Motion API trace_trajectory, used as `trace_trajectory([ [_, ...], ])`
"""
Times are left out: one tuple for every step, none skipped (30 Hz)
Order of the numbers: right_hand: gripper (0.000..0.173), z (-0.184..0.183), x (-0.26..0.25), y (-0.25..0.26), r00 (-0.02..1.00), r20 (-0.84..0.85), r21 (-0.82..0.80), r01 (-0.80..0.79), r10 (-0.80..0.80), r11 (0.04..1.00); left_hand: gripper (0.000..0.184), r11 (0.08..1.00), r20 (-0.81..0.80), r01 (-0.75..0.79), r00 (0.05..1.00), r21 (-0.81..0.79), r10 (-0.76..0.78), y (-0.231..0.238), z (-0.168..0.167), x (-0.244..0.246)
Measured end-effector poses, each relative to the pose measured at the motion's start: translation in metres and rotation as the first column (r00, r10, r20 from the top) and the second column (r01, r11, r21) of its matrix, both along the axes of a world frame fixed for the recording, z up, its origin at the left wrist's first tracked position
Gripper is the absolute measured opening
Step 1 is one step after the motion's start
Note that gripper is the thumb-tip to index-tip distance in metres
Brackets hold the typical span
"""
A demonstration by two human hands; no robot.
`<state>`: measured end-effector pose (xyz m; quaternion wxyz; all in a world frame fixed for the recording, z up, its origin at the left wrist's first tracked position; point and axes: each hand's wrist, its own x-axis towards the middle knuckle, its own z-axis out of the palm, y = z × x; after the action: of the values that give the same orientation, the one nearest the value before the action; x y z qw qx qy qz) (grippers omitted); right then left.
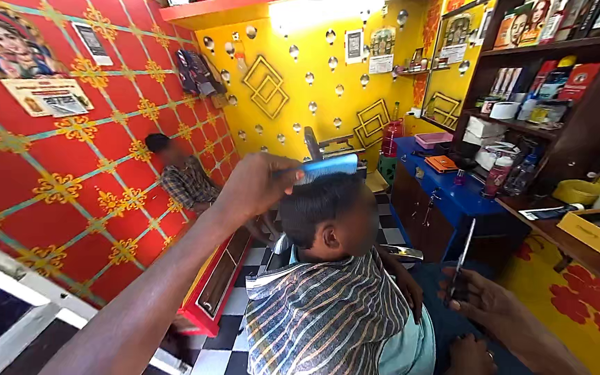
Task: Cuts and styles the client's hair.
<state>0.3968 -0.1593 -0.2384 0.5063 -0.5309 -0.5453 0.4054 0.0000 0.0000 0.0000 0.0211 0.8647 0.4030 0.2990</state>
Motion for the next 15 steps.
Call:
trace_trajectory([
  [0.054,0.016,-0.004,0.009,0.996,0.083,0.033,0.013,-0.016,0.999,0.025,1.0,-0.017,0.003,1.0,0.012,-0.003,-0.003,-0.005,-0.003],
  [0.045,0.032,-0.008,0.018,0.985,0.167,0.061,0.025,-0.035,0.998,0.024,0.999,-0.028,0.01,1.0,0.038,-0.009,-0.008,-0.01,-0.005],
  [0.039,0.048,-0.011,0.027,0.963,0.261,0.088,0.045,-0.067,0.995,0.022,0.998,-0.041,0.01,0.999,0.066,-0.007,-0.013,-0.017,-0.008],
  [0.037,0.065,-0.015,0.038,0.922,0.372,0.123,0.065,-0.106,0.99,0.022,0.995,-0.054,0.013,0.999,0.096,-0.007,-0.018,-0.023,-0.01],
  [0.037,0.083,-0.02,0.048,0.855,0.493,0.17,0.084,-0.159,0.982,0.021,0.989,-0.069,0.019,0.998,0.144,-0.009,-0.023,-0.029,-0.012],
  [0.038,0.102,-0.028,0.058,0.765,0.605,0.228,0.098,-0.22,0.969,0.022,0.979,-0.088,0.028,0.996,0.2,-0.011,-0.027,-0.035,-0.014],
  [0.04,0.118,-0.037,0.067,0.655,0.697,0.312,0.09,-0.292,0.946,0.023,0.967,-0.112,0.04,0.994,0.253,-0.011,-0.029,-0.041,-0.017],
  [0.039,0.132,-0.046,0.078,0.531,0.76,0.412,0.055,-0.376,0.91,0.024,0.955,-0.133,0.051,0.991,0.294,-0.012,-0.03,-0.047,-0.019],
  [0.037,0.144,-0.055,0.09,0.419,0.784,0.508,-0.008,-0.459,0.861,0.024,0.946,-0.145,0.058,0.989,0.32,-0.011,-0.03,-0.053,-0.021],
  [0.036,0.155,-0.063,0.101,0.338,0.785,0.574,-0.084,-0.519,0.814,0.025,0.94,-0.152,0.061,0.988,0.334,-0.01,-0.03,-0.059,-0.023],
  [0.035,0.165,-0.071,0.113,0.286,0.784,0.606,-0.16,-0.551,0.779,0.026,0.937,-0.151,0.057,0.989,0.345,-0.005,-0.03,-0.063,-0.024],
  [0.034,0.173,-0.079,0.124,0.249,0.781,0.622,-0.232,-0.572,0.748,0.028,0.934,-0.143,0.051,0.99,0.355,0.001,-0.031,-0.067,-0.024],
  [0.032,0.18,-0.086,0.134,0.22,0.784,0.621,-0.293,-0.581,0.727,0.029,0.93,-0.137,0.046,0.991,0.364,0.005,-0.032,-0.07,-0.025],
  [0.031,0.185,-0.093,0.143,0.19,0.785,0.615,-0.344,-0.589,0.709,0.03,0.925,-0.134,0.042,0.991,0.376,0.01,-0.034,-0.073,-0.025],
  [0.028,0.189,-0.099,0.15,0.162,0.787,0.606,-0.38,-0.595,0.699,0.03,0.922,-0.13,0.04,0.991,0.386,0.012,-0.037,-0.076,-0.026],
])
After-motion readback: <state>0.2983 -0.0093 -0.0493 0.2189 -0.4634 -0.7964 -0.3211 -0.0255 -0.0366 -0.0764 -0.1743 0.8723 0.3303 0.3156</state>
